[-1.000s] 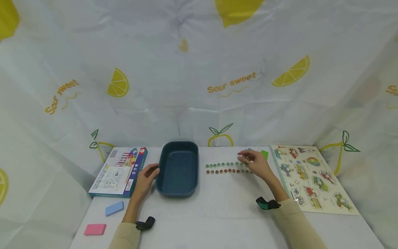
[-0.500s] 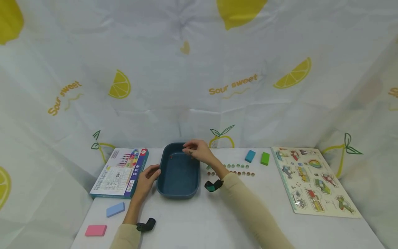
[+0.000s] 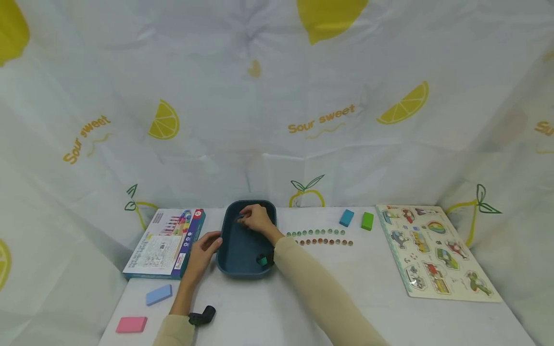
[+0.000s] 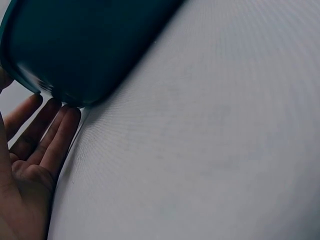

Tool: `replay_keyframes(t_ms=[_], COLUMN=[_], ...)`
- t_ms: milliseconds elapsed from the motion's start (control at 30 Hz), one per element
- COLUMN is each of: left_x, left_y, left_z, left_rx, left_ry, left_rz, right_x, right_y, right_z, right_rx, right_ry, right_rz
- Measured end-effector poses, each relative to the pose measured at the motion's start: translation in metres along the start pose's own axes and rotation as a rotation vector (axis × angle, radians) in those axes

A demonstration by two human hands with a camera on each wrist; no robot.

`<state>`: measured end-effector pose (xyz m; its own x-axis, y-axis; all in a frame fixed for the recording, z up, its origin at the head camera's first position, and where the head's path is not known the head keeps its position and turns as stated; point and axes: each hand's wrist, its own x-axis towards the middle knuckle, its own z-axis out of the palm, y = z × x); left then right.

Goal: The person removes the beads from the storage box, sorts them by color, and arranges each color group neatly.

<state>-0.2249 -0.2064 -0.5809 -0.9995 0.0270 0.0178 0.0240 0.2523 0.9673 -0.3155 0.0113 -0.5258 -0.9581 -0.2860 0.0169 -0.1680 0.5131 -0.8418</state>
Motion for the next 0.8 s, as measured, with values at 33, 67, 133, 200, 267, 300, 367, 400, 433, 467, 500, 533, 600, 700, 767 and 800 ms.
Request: replay_keyframes(t_ms=[33,67,133,200,267,300,367,400,433,467,500,533,600,700,767,800], left_x=[0.0,0.0,0.0,0.0,0.0,0.0,0.0,0.0,0.0,0.0,0.0,0.0,0.001,0.001,0.0,0.0], left_y=[0.0,0.0,0.001,0.002,0.002,0.002,0.002,0.002,0.002,0.002,0.002,0.001,0.0,-0.001,-0.001,-0.001], left_z=[0.0,0.0,-0.001,-0.001,-0.001,0.0,0.001,0.001,0.002,0.002,0.002,0.003,0.003,0.003,0.002,0.002], left_rx=[0.001,0.004,0.014,0.022,0.022,0.024,0.019,0.017,0.014,0.013,0.008,0.008,0.009,0.004,0.005,0.006], left_ry=[0.001,0.004,0.009,0.014,0.015,0.015,0.013,0.011,0.011,0.013,0.014,0.013,0.015,0.016,0.015,0.014], left_rz=[0.0,-0.001,0.002,0.008,0.013,0.017,0.018,0.022,0.021,0.021,0.023,0.025,0.028,0.02,0.01,0.006], right_x=[0.001,0.001,0.003,0.005,0.006,0.006,0.007,0.007,0.006,0.006,0.006,0.006,0.006,0.006,0.005,0.004], right_y=[0.0,-0.001,-0.001,-0.001,0.001,0.001,0.003,0.004,0.004,0.004,0.004,0.004,0.004,0.002,-0.001,-0.003], right_z=[0.002,0.004,0.007,0.01,0.012,0.013,0.014,0.014,0.014,0.014,0.014,0.014,0.012,0.006,-0.002,-0.008], right_rx=[-0.01,-0.017,-0.039,-0.069,-0.107,-0.128,-0.17,-0.186,-0.193,-0.198,-0.198,-0.2,-0.204,-0.193,-0.159,-0.136], right_ry=[0.006,0.012,0.024,0.033,0.043,0.046,0.05,0.054,0.054,0.053,0.054,0.052,0.046,0.02,-0.001,-0.011], right_rz=[-0.003,-0.003,-0.011,-0.016,-0.019,-0.022,-0.025,-0.026,-0.024,-0.025,-0.024,-0.024,-0.036,-0.076,-0.113,-0.131])
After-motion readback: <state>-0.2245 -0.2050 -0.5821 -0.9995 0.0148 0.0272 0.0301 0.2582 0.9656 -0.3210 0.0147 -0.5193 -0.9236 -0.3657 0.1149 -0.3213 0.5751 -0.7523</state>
